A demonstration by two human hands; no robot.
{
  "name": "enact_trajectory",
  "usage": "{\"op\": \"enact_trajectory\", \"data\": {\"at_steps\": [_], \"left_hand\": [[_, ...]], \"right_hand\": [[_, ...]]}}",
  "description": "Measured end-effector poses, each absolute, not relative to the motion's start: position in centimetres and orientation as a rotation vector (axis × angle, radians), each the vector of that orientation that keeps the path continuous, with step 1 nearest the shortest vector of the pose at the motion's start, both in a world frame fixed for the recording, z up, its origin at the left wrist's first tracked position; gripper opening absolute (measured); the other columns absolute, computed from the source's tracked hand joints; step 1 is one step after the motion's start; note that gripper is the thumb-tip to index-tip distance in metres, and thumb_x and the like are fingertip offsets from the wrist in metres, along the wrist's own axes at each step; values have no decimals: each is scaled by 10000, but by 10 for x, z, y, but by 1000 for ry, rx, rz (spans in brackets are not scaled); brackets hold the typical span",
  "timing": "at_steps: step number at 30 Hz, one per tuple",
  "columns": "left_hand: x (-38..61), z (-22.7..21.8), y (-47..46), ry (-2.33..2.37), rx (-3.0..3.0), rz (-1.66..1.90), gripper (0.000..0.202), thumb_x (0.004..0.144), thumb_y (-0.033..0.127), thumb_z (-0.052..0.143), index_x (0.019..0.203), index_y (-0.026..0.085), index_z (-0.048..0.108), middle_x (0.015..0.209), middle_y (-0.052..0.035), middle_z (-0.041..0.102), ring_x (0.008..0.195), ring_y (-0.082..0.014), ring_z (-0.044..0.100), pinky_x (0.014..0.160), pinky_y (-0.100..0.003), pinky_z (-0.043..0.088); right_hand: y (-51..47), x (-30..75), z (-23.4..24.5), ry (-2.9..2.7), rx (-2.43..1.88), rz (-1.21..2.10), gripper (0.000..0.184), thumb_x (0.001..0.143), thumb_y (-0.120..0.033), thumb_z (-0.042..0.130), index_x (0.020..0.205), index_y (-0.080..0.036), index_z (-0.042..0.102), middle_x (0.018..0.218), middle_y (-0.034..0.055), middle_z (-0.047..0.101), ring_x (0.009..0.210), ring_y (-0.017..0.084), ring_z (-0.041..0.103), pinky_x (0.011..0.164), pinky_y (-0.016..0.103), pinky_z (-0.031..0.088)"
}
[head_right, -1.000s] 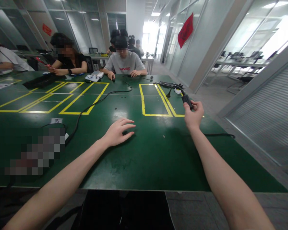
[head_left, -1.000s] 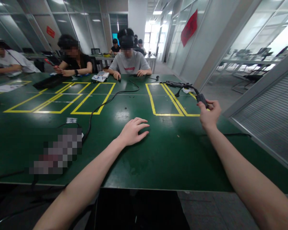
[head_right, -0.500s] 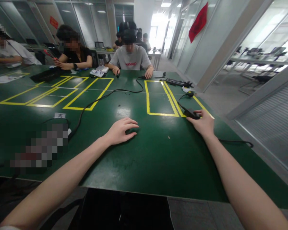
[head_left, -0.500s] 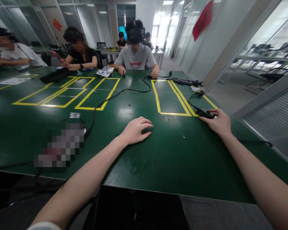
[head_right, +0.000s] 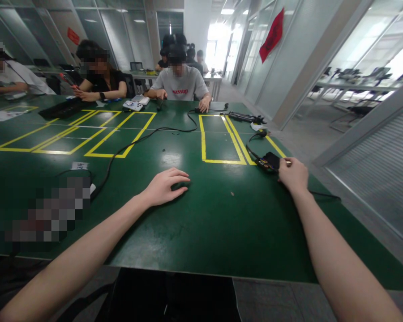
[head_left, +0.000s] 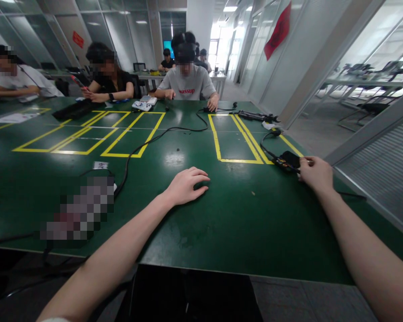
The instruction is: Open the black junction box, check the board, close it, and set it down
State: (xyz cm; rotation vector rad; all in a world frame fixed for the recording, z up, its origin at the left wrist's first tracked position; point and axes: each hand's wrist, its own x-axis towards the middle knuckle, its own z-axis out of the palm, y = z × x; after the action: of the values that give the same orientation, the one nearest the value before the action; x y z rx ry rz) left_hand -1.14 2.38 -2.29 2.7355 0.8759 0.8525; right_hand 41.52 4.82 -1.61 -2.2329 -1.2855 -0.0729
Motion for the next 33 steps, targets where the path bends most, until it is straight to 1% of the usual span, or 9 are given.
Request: {"op": "enact_trajectory", "data": {"at_steps": [3,7,9,12,16,21,26,29,33], "left_hand": [[-11,-22,24,871,2738,836,193,938,262,659,1100,185,731,1182,-80,736,1087,-236,680,940,-404,578],[-12,-22,24,881,2740,824,188,941,263,654,1099,196,730,1188,-74,735,1094,-233,679,943,-403,576],[-12,-22,25,881,2743,825,188,940,263,653,1099,198,729,1187,-73,735,1095,-232,678,941,-401,576],[-12,-24,25,875,2748,833,183,940,263,650,1094,208,731,1183,-70,736,1093,-228,680,941,-397,576],[-12,-25,26,868,2746,843,180,940,266,649,1090,209,732,1180,-70,737,1087,-227,682,941,-394,576],[-12,-25,26,865,2740,856,182,943,272,647,1089,206,734,1169,-74,738,1081,-228,685,941,-393,576],[-12,-25,25,862,2733,860,188,951,278,634,1097,216,734,1173,-66,739,1081,-219,686,941,-385,577],[-11,-24,25,870,2736,840,191,952,277,631,1099,215,734,1171,-66,738,1080,-219,685,944,-384,576],[-11,-23,25,878,2737,818,187,954,277,626,1087,204,735,1164,-70,741,1071,-227,687,933,-394,579]], "right_hand": [[49,416,-18,-1205,-2305,33,355,869,-349,535,1076,-125,715,845,140,757,580,251,676,695,395,552],[48,408,-15,-1212,-2240,24,420,794,-484,660,1078,-176,686,1116,158,742,981,321,700,838,420,546],[46,404,-12,-1285,-2204,-1,407,750,-511,698,985,-180,682,1145,166,720,1097,337,657,873,418,531],[44,399,-6,-1363,-2220,10,335,716,-505,721,824,-195,656,995,145,720,1011,327,665,807,399,522],[42,396,1,-1387,-2285,31,338,717,-518,717,795,-192,671,895,123,715,860,306,673,672,368,487],[39,391,9,-1479,-2412,4,399,783,-547,668,922,-184,756,1006,133,755,938,323,692,637,348,474],[38,387,10,-1567,-2462,-54,462,829,-573,605,1074,-219,773,1066,125,774,996,354,708,633,363,504],[39,387,6,-1562,-2433,-50,442,825,-572,611,1044,-223,768,1059,127,772,990,358,712,641,371,519],[41,390,1,-1535,-2406,-70,387,802,-592,653,909,-226,721,968,129,753,917,350,710,650,383,524]]}}
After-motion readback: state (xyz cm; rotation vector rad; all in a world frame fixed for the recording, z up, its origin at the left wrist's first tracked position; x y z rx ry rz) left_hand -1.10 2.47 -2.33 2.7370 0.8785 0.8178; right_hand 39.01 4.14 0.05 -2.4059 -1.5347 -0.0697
